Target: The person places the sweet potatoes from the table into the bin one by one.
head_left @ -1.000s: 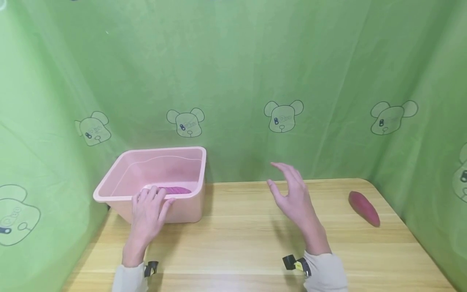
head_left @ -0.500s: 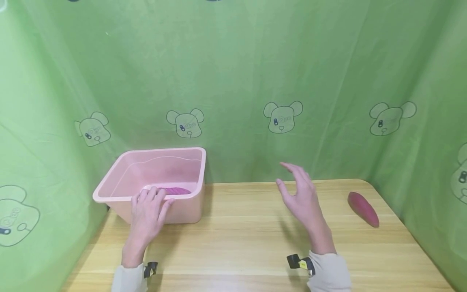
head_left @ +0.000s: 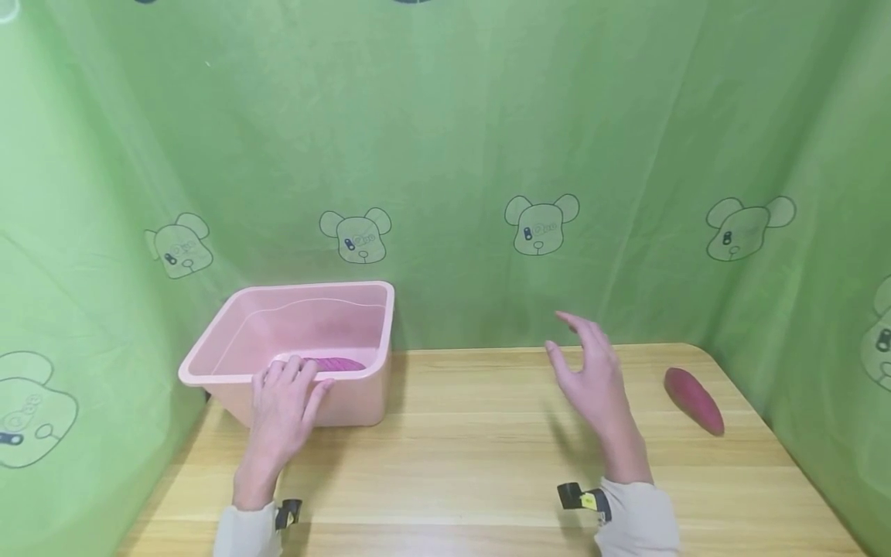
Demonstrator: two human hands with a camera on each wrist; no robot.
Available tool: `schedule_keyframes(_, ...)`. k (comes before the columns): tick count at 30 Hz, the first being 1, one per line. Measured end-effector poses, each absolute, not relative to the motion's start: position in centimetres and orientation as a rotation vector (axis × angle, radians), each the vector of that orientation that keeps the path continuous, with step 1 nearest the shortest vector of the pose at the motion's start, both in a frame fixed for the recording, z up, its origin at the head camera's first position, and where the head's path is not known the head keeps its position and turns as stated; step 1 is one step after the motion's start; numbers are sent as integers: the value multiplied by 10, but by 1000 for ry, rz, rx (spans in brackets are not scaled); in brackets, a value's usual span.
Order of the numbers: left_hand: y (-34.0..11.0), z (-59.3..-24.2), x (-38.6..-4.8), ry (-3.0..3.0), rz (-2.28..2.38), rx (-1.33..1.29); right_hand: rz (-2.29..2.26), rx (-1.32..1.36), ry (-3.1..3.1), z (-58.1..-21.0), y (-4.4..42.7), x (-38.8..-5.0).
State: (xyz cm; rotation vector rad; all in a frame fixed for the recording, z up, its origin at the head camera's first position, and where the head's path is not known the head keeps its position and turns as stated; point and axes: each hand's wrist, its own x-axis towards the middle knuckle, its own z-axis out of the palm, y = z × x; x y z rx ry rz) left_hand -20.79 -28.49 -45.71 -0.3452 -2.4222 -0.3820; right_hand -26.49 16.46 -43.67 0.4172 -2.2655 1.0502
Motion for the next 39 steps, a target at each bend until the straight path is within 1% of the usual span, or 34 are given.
schedule_keyframes(39,-284,-456,-207,-2425,-389,-346,1046,86,-2286,-445,218,-264)
